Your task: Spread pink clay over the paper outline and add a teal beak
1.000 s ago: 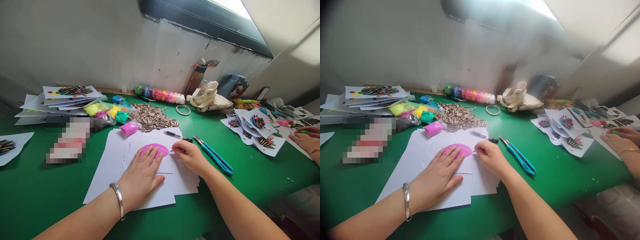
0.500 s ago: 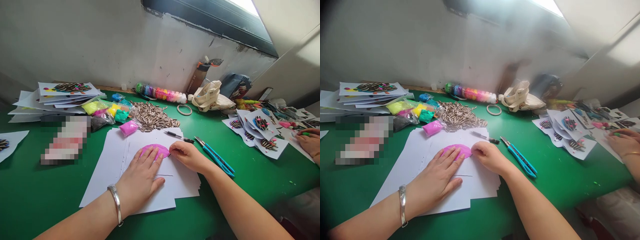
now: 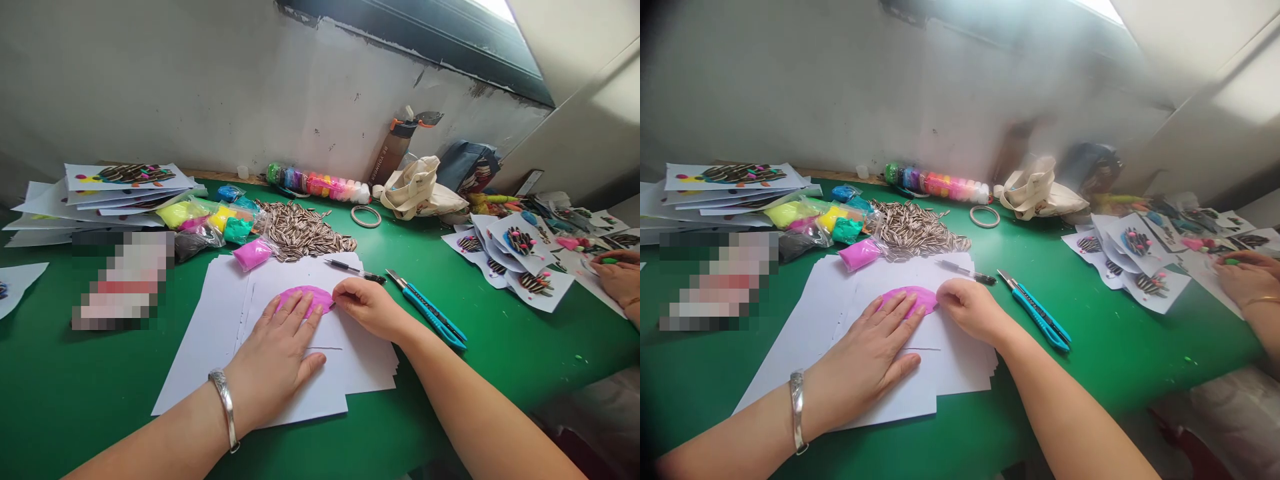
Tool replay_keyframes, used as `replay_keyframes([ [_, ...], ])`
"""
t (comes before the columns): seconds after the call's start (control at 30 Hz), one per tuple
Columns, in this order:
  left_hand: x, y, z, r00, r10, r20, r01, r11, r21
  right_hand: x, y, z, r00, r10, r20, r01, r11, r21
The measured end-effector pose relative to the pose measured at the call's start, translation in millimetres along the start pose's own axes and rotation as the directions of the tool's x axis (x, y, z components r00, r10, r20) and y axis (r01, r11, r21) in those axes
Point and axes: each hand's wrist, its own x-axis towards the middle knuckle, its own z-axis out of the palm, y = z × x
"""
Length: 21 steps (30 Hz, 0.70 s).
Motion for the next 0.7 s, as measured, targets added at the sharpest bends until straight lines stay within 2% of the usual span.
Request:
replay_keyframes([
  [0.2,-0.4,0.5,-0.6,1.000,0.002,0.006,-0.002,1.000,0.011,-1.0,2.6,-0.6,1.000,0.016,-0.003,-0.016,0.999,0.035],
  [0.43,-0.9,-0.1,0.5,1.000,0.008,0.003,-0.008,1.000,-0.005,-0.6,3.4,0.6,1.000,-0.029,-0.005,0.029,0.998,-0.049],
  [0.57,-0.2,-0.6,1.7,0.999,0.010,-0.031,-0.010,1.000,-0.011,-1.1,3.6,0.3,1.000,-0.016,-0.009,0.016,1.000,-0.005],
  [0.7,-1.7,-1.5,2.9,0.998,0.017,-0.061,-0.017,1.000,-0.010,-0.6,3.2,0.5,0.999,-0.042,0.003,0.042,0.997,-0.063],
])
